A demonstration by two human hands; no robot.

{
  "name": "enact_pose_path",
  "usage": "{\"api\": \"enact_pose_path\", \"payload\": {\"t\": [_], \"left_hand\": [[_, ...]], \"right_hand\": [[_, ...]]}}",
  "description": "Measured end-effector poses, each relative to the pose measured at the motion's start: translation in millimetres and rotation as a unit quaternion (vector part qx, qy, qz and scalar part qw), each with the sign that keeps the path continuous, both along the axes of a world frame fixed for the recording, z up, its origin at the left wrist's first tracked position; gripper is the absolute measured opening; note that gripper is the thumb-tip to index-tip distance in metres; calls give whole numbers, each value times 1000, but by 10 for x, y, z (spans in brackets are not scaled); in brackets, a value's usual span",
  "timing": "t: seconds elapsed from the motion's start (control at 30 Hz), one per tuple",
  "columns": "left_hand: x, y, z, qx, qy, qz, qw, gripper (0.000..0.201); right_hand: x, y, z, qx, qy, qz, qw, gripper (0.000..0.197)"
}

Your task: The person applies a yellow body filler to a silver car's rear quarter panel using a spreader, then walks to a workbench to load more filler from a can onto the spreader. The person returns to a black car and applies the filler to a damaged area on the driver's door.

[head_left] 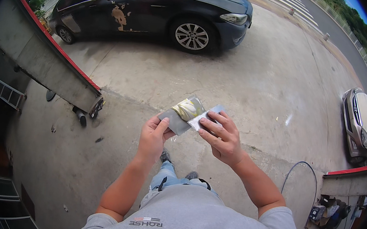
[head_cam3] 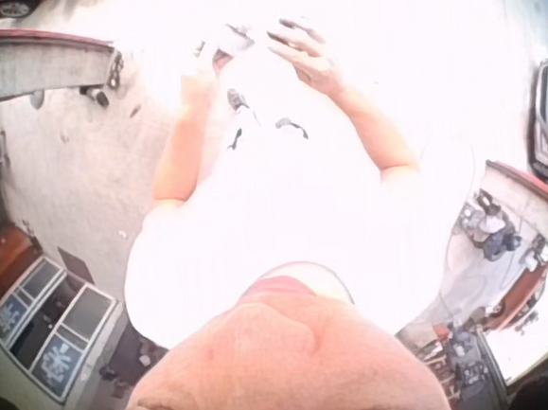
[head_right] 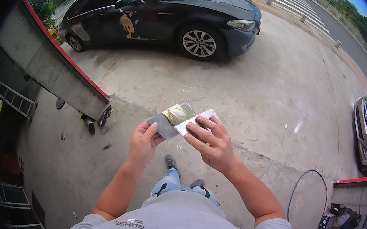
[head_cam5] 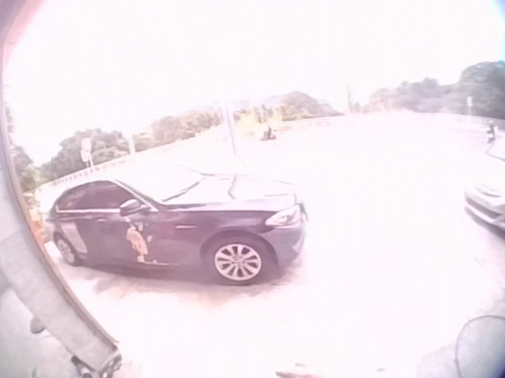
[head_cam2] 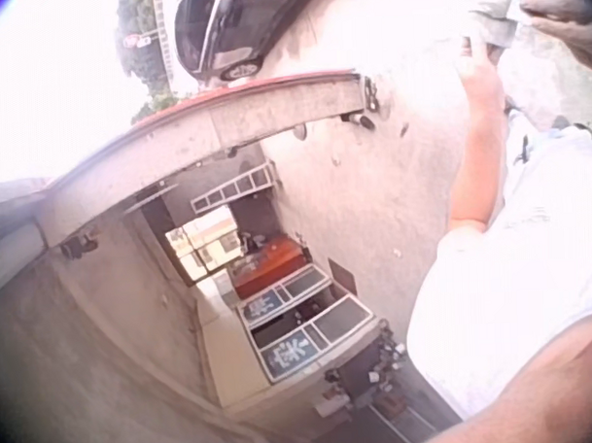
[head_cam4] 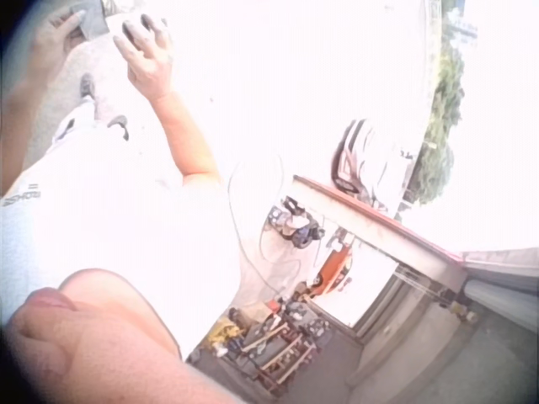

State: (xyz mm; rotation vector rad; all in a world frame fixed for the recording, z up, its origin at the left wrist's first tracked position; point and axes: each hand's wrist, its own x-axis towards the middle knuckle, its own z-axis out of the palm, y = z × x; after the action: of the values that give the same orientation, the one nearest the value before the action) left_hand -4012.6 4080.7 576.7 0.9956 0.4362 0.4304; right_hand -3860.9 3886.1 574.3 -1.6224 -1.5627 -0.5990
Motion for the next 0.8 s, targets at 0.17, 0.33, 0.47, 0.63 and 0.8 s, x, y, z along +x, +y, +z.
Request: {"api": "enact_pose_path", "payload": {"t": [0.17,0.33,0.47,0.63,0.8], "left_hand": [[59,31,76,-43,10,-7,999,30],[106,27,76,-11,44,-7,999,29],[157,38,101,-53,26,-32,998,30],[245,119,93,-68,44,10,997,30],[253,113,61,-43,36,-59,997,30]], "right_hand": [[-126,71,-29,-45,33,27,998,34],[-30,68,10,-8,36,18,999,35],[-46,93,-19,-60,73,32,995,36],[-98,26,-47,-19,61,39,997,39],[15,110,-62,-26,115,-28,993,37]]}}
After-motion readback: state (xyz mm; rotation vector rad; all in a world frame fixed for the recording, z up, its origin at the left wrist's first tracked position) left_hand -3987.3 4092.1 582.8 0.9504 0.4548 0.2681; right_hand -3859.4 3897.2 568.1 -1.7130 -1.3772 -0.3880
